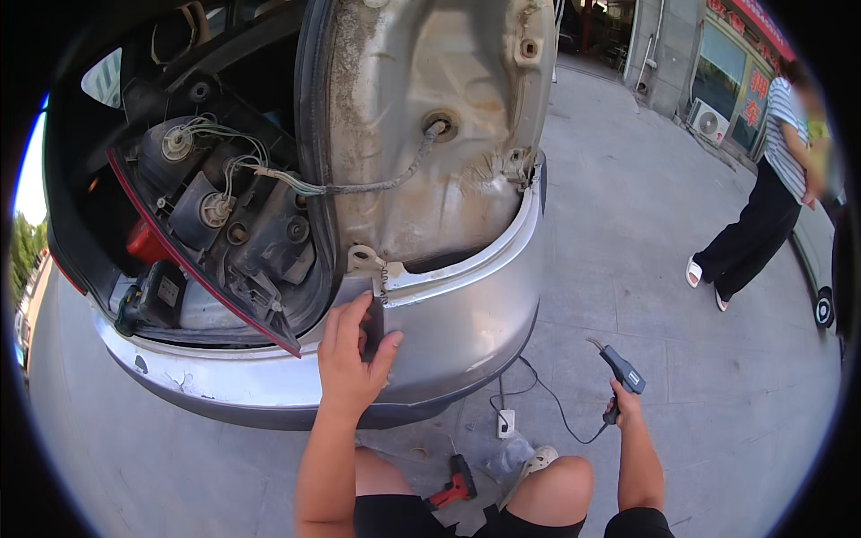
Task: The person sits on the ground and uses a heat gun to apply heat to the rear bumper of a silver car. They then use a metal tool to press and smooth the heated area, likely to fix a dent or seam. The person repeats this process on different sections of the bumper.
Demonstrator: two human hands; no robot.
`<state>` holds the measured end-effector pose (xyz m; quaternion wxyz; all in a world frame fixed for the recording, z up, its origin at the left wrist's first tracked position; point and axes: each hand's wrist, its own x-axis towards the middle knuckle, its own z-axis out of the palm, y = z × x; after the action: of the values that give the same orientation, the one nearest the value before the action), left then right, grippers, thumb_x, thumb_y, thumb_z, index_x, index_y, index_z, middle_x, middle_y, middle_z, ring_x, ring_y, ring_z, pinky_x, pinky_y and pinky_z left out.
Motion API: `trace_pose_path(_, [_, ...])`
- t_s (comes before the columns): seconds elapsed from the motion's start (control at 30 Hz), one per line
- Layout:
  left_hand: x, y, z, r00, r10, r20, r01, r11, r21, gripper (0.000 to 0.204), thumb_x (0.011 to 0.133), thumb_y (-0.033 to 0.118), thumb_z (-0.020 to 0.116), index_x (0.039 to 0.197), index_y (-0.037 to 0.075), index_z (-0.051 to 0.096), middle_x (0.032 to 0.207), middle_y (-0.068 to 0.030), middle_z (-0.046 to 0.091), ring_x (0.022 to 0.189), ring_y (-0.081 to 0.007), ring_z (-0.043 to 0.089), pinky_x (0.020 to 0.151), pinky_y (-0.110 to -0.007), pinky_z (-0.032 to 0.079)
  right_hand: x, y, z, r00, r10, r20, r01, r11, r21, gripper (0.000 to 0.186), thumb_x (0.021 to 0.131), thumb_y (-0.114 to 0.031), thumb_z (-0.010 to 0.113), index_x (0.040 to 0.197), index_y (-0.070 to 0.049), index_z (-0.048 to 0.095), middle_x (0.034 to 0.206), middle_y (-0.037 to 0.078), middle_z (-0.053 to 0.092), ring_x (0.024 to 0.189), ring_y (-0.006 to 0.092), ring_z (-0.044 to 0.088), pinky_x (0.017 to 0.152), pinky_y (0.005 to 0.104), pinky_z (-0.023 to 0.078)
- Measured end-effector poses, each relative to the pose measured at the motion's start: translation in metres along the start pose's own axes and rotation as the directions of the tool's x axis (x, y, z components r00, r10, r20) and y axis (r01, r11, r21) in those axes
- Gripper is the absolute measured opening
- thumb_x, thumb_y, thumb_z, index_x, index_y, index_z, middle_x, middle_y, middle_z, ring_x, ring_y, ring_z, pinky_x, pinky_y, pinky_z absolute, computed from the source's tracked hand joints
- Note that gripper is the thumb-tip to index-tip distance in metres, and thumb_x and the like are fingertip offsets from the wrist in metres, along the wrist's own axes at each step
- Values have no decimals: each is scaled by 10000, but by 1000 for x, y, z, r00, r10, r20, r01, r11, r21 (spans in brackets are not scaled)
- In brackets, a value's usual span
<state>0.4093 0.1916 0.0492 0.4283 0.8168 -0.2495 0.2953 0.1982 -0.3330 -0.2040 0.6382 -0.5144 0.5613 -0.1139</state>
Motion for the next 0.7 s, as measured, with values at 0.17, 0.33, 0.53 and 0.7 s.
trace_pose_path(0.17, [1, 1, 1, 994, 106, -14, -106, 993, 52, 599, 872, 223, 859, 1376, 2, 622, 1162, -140, 634, 844, -220, 627, 662, -307, 521, 108, 186, -39, 949, 315, 21, -315, 949, 8, 240, 921, -271, 823, 930, -144, 620, 749, 40, 536, 527, 203, 486, 464, 376, 452])
trace_pose_path(0.33, [4, -3, 3, 989, 147, -5, -146, 982, 122, 594, 880, 216, 850, 1376, -16, 620, 1158, -138, 632, 799, -194, 598, 647, -295, 503, 190, 326, -74, 889, 374, 265, -349, 927, -141, 663, 909, -507, 746, 1402, -120, 530, 1269, 142, 595, 1092, 353, 560, 917, 510, 508])
trace_pose_path(0.53, [-7, 0, 0, 983, 179, -30, -172, 972, 160, 569, 913, 244, 824, 1373, -21, 619, 1128, -129, 621, 710, -152, 542, 598, -281, 459, 152, 312, -55, 923, 384, 34, -307, 783, -541, 702, 823, -496, 789, 1312, -21, 619, 1303, 236, 666, 1193, 405, 643, 1008, 512, 539])
trace_pose_path(0.7, [13, 2, 15, 978, 206, -35, -203, 977, 69, 595, 885, 211, 845, 1388, -15, 623, 1132, -132, 630, 773, -188, 593, 634, -295, 501, 134, 168, -23, 967, -256, -6, 130, 514, -848, 479, 777, -321, 848, 1061, 53, 757, 1025, 243, 779, 943, 357, 769, 823, 462, 602])
